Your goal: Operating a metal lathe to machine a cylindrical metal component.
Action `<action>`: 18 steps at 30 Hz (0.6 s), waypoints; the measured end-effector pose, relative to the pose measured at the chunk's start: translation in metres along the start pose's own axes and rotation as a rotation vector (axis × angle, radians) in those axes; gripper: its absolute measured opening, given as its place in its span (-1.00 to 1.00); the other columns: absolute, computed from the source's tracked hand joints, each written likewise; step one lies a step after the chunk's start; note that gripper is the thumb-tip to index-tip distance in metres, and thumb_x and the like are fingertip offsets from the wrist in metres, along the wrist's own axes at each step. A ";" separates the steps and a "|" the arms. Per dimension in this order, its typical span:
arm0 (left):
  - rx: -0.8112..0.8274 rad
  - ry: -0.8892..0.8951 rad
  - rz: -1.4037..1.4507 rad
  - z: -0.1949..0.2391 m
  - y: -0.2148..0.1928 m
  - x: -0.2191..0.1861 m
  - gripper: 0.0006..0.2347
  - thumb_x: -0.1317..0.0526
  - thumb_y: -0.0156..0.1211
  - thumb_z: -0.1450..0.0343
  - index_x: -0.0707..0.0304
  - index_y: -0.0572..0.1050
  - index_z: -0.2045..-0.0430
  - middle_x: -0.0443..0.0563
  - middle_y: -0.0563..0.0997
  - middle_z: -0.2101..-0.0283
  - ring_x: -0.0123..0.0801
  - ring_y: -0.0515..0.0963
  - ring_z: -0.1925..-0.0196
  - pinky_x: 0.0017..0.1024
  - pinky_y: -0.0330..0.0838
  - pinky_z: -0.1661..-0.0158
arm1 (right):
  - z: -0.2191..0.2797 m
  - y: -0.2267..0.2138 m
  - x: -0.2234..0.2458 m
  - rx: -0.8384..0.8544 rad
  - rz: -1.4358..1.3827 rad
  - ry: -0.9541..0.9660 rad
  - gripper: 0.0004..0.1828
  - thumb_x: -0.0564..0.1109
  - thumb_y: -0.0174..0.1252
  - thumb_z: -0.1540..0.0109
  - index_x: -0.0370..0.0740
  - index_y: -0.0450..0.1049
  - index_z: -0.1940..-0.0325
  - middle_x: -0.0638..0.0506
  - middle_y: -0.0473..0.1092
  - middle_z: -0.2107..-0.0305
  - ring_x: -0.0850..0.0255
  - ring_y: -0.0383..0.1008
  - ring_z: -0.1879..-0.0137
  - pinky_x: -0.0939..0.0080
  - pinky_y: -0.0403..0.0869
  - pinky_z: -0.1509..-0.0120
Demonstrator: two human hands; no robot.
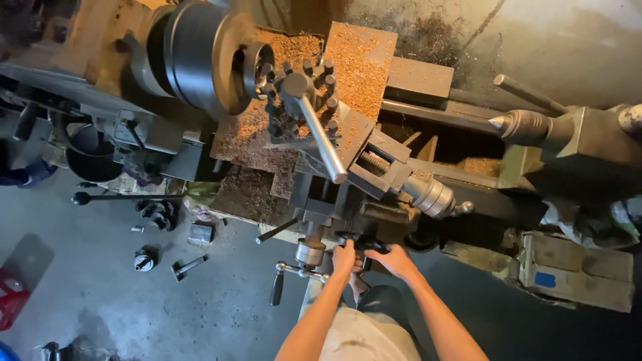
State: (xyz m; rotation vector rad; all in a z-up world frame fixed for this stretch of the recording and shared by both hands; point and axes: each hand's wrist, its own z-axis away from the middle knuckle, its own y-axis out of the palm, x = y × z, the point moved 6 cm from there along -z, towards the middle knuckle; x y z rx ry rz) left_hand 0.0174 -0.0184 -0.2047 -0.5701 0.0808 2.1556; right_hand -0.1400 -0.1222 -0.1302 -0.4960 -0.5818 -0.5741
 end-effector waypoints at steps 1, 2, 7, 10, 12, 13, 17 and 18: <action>-0.001 0.004 0.004 0.013 -0.001 -0.002 -0.52 -0.08 0.10 -0.42 0.58 0.45 0.23 0.23 0.62 0.46 -0.11 0.64 0.55 -0.12 0.61 0.49 | 0.001 0.000 0.003 0.001 0.003 -0.005 -0.25 0.34 0.37 0.00 -0.36 0.63 0.05 -0.14 0.63 0.23 0.13 0.59 0.16 0.13 0.50 -0.02; -0.014 0.062 -0.076 0.027 -0.003 -0.007 -0.53 -0.08 0.14 -0.40 0.54 0.46 0.23 0.19 0.63 0.47 -0.15 0.65 0.55 -0.16 0.59 0.49 | 0.002 0.000 0.005 -0.014 0.044 0.000 -0.24 0.36 0.36 0.01 -0.37 0.63 0.09 -0.16 0.62 0.29 0.11 0.60 0.20 0.11 0.51 0.02; -0.017 0.403 -0.314 0.063 -0.014 -0.018 -0.61 -0.02 0.27 -0.37 0.45 0.51 0.29 0.11 0.64 0.50 -0.27 0.65 0.50 -0.33 0.52 0.42 | 0.013 -0.004 0.026 -0.046 0.179 0.044 -0.20 0.44 0.30 0.03 -0.38 0.65 0.18 -0.26 0.60 0.44 0.00 0.62 0.32 0.01 0.53 0.13; 0.040 0.629 -0.392 0.093 -0.022 -0.037 -0.73 0.09 0.31 -0.38 0.41 0.56 0.34 0.10 0.64 0.51 -0.34 0.61 0.49 -0.39 0.49 0.39 | 0.011 -0.003 0.025 -0.068 0.258 0.069 -0.14 0.50 0.29 0.04 -0.43 0.64 0.24 -0.31 0.58 0.46 -0.07 0.63 0.32 -0.04 0.53 0.14; 0.073 0.706 -0.358 0.118 -0.033 -0.055 -0.83 0.19 0.27 -0.40 0.37 0.58 0.36 0.11 0.62 0.52 -0.34 0.57 0.52 -0.37 0.47 0.41 | 0.011 -0.003 0.027 -0.095 0.281 0.041 -0.10 0.54 0.30 0.06 -0.44 0.63 0.28 -0.32 0.58 0.44 -0.10 0.64 0.28 -0.05 0.53 0.12; 0.071 0.704 -0.354 0.125 -0.040 -0.060 -0.83 0.19 0.27 -0.40 0.37 0.58 0.36 0.11 0.62 0.52 -0.34 0.57 0.52 -0.37 0.47 0.41 | 0.009 -0.001 0.026 -0.093 0.285 0.040 -0.10 0.54 0.30 0.06 -0.44 0.63 0.28 -0.32 0.58 0.44 -0.10 0.64 0.28 -0.05 0.53 0.12; 0.035 0.815 -0.271 0.158 -0.075 -0.093 -0.88 0.27 0.23 -0.42 0.37 0.59 0.32 0.11 0.63 0.49 -0.36 0.58 0.51 -0.36 0.48 0.42 | 0.005 0.001 0.024 -0.111 0.334 0.099 -0.01 0.59 0.30 0.10 -0.54 0.58 0.37 -0.39 0.56 0.44 -0.16 0.65 0.26 -0.10 0.56 0.11; 0.021 0.830 -0.250 0.167 -0.085 -0.102 -0.89 0.28 0.21 -0.43 0.37 0.59 0.30 0.11 0.64 0.48 -0.36 0.60 0.51 -0.36 0.49 0.41 | 0.004 0.001 0.022 -0.113 0.361 0.134 0.03 0.60 0.30 0.11 -0.60 0.56 0.42 -0.42 0.55 0.44 -0.18 0.66 0.26 -0.11 0.57 0.11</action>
